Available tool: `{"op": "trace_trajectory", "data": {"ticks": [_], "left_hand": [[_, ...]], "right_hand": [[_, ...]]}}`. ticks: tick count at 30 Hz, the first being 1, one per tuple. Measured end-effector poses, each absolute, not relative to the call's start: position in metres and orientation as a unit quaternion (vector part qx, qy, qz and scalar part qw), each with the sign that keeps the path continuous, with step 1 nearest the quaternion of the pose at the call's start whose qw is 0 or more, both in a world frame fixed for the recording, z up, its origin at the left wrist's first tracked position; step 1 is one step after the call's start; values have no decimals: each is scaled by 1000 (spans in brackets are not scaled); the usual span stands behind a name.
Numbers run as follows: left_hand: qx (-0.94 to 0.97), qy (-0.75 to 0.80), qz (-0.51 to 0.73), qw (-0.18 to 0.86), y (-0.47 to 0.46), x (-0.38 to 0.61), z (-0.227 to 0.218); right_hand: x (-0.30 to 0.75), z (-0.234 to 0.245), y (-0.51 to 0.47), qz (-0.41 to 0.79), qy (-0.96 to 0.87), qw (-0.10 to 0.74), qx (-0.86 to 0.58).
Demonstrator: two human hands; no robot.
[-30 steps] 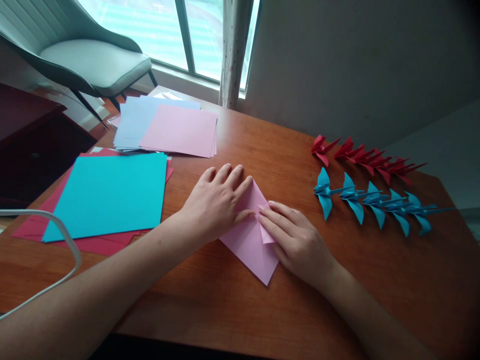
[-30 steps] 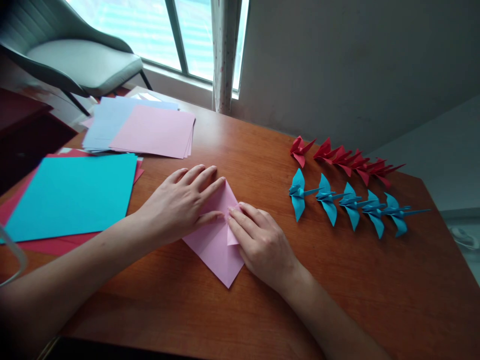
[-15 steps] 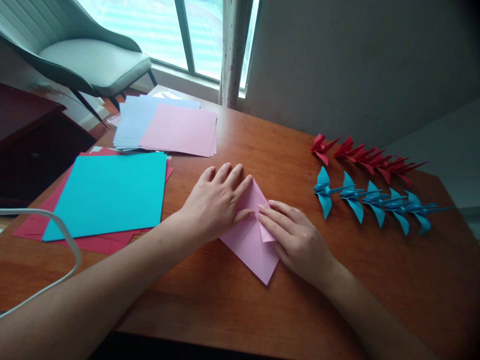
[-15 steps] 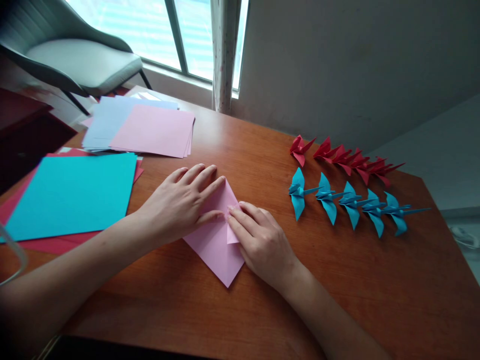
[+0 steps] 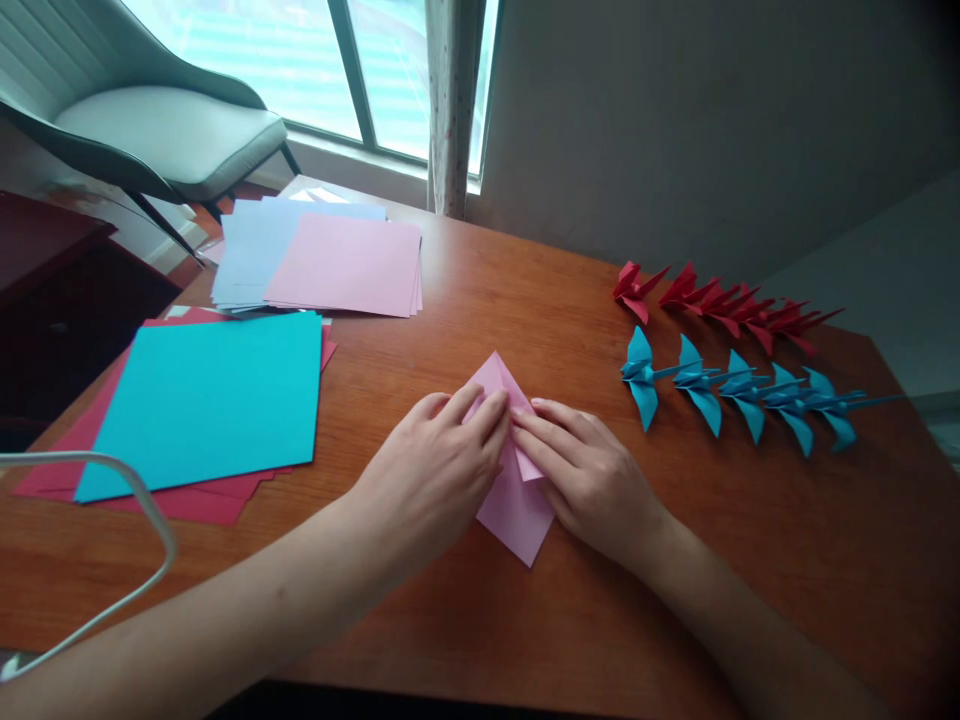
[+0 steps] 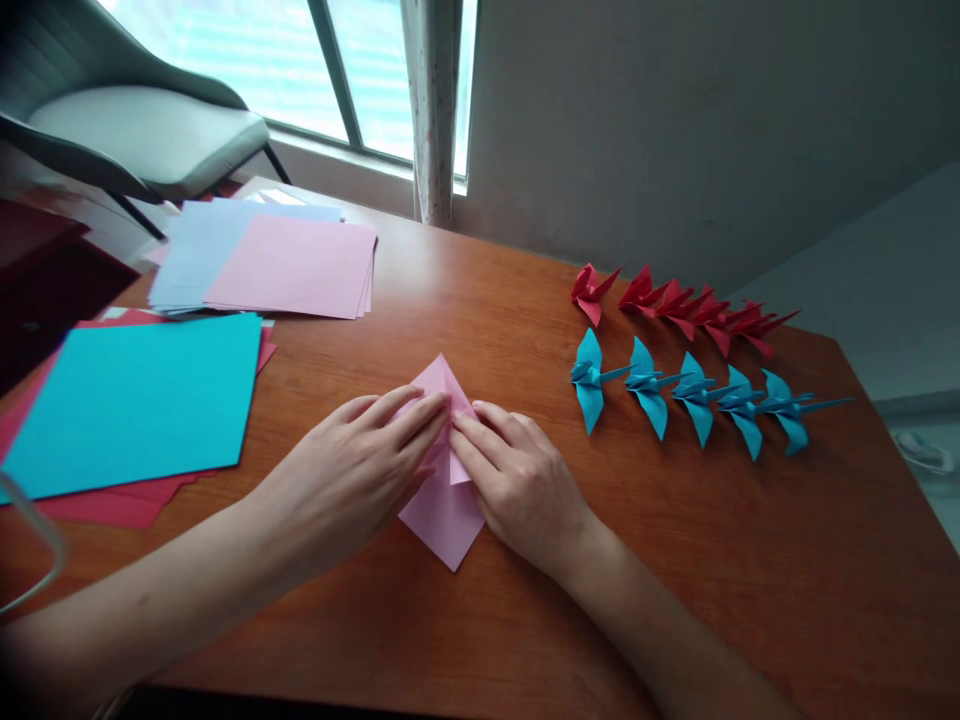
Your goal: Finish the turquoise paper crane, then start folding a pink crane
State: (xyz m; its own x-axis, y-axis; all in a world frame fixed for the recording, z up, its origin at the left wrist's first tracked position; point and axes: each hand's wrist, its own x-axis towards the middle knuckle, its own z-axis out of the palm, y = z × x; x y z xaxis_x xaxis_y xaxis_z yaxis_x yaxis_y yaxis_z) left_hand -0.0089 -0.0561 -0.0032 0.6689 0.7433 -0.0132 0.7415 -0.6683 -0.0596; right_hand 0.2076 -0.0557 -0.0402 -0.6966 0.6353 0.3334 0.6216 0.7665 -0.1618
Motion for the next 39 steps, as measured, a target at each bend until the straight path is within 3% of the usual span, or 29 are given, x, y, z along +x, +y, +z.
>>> {"op": "trace_trajectory", "data": {"ticks": [13, 19, 22, 27, 39], "left_hand": [[-923, -385, -4, 7, -54, -21, -14], [-923, -386, 2, 4, -53, -22, -13], [-924, -382, -3, 11, -53, -22, -14], [-923, -384, -11, 22, -56, -22, -16], [-925, -380, -4, 26, -55, -21, -19]], "right_hand": [[211, -36, -55, 58, -920, 193, -335], [210, -28, -38, 247, -811, 348, -401], [194, -27, -17, 214, -774, 329, -497], [169, -34, 25, 191, -804, 264, -498], [158, -45, 58, 170, -790, 252, -533]]}}
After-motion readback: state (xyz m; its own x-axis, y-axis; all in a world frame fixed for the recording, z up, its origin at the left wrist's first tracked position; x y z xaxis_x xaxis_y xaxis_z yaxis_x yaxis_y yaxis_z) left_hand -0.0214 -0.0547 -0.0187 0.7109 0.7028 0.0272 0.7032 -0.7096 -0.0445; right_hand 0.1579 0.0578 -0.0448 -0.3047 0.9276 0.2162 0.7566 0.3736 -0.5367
